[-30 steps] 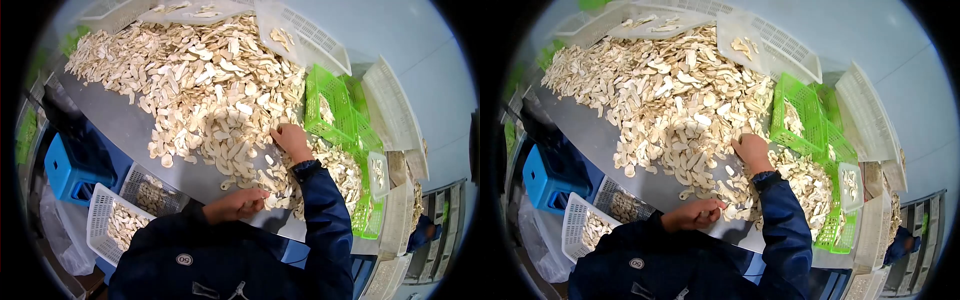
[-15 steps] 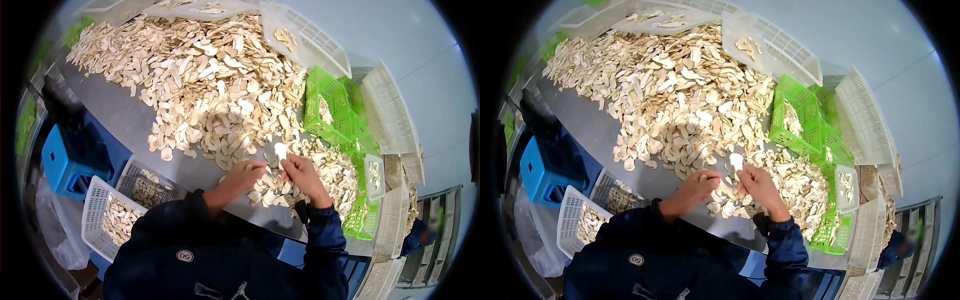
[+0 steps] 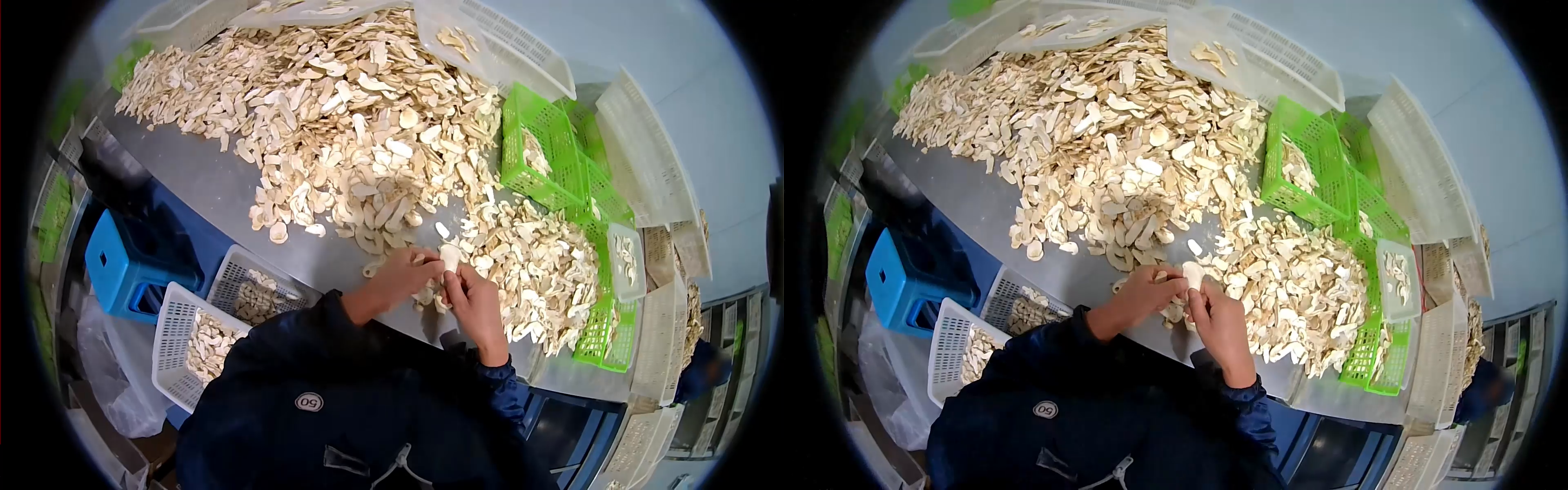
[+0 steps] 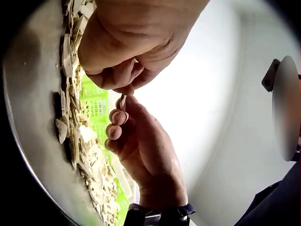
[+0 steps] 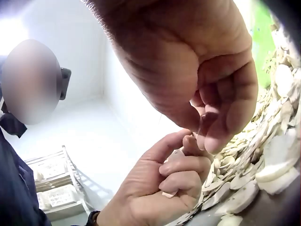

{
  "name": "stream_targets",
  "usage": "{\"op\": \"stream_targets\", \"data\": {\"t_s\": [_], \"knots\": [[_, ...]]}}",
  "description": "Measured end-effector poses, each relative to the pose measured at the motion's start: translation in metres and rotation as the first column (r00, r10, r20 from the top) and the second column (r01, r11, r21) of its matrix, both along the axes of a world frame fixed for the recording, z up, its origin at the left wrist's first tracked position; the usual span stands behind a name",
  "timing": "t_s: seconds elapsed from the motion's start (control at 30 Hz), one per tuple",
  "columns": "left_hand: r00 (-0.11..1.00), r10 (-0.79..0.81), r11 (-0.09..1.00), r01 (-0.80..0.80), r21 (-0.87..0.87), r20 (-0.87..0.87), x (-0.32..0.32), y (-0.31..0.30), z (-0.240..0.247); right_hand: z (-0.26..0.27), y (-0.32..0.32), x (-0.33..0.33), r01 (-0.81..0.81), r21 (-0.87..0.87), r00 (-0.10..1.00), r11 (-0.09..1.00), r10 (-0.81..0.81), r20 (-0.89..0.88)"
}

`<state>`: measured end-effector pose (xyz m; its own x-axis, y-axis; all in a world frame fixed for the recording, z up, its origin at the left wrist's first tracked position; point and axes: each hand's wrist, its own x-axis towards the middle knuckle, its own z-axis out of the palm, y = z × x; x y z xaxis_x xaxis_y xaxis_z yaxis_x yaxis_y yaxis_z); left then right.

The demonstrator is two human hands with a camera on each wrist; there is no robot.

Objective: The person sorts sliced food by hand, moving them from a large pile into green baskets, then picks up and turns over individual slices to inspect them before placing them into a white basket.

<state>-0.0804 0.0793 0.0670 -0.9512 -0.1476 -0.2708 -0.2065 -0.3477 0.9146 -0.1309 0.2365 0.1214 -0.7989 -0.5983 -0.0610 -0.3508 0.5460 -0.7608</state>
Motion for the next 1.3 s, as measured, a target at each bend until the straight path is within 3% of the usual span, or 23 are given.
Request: {"op": "stream_targets", "data": {"t_s": [0.13, 0.23, 0.43, 0.63, 0.73, 0.83, 0.93, 1.03, 1.13, 1.23, 1.3], "knots": [[0.997, -0.069, 0.997, 0.071, 0.042, -0.046, 0.000, 0.001, -0.002, 0.001, 0.008, 0.003, -0.016, 0.012, 0.999, 1.000, 0.016, -0.052], [0.991, -0.111, 0.993, 0.107, -0.059, -0.072, 0.000, 0.002, -0.004, 0.001, 0.013, 0.006, -0.015, 0.038, 0.994, 0.999, 0.019, -0.109], [0.997, -0.025, 0.993, 0.016, -0.119, -0.072, 0.000, 0.010, -0.008, 0.004, 0.011, 0.018, 0.075, 0.010, 0.993, 0.997, -0.074, -0.087], [0.991, -0.048, 0.968, 0.016, -0.251, -0.122, -0.005, 0.015, -0.020, -0.014, 0.016, 0.015, 0.082, -0.070, 0.987, 0.994, -0.091, -0.130], [0.996, -0.016, 0.984, 0.001, -0.178, -0.083, -0.003, 0.018, -0.005, -0.022, 0.016, 0.013, 0.128, -0.167, 0.985, 0.978, -0.144, -0.091], [0.999, -0.045, 0.997, 0.045, -0.060, -0.005, -0.004, 0.020, 0.005, -0.018, 0.021, 0.010, 0.130, -0.029, 0.984, 0.991, -0.133, -0.116], [0.991, -0.111, 0.977, 0.096, -0.190, -0.068, -0.005, 0.018, 0.005, -0.019, 0.023, 0.009, 0.136, -0.053, 0.985, 0.989, -0.141, -0.099], [0.994, -0.087, 0.983, 0.076, -0.169, -0.060, -0.007, 0.020, 0.006, -0.014, 0.021, 0.011, 0.166, -0.070, 0.981, 0.984, -0.172, -0.084], [0.983, -0.152, 0.947, 0.115, -0.299, -0.101, -0.006, 0.014, 0.012, -0.015, 0.025, 0.009, 0.137, -0.006, 0.985, 0.991, -0.137, -0.100], [0.962, -0.263, 0.871, 0.203, -0.447, -0.075, -0.014, 0.008, -0.007, -0.020, 0.028, 0.008, 0.102, -0.023, 0.982, 0.994, -0.105, -0.155], [0.964, -0.238, 0.882, 0.163, -0.441, -0.121, -0.015, 0.009, -0.013, -0.022, 0.029, 0.007, 0.092, -0.028, 0.986, 0.995, -0.095, -0.140]]}}
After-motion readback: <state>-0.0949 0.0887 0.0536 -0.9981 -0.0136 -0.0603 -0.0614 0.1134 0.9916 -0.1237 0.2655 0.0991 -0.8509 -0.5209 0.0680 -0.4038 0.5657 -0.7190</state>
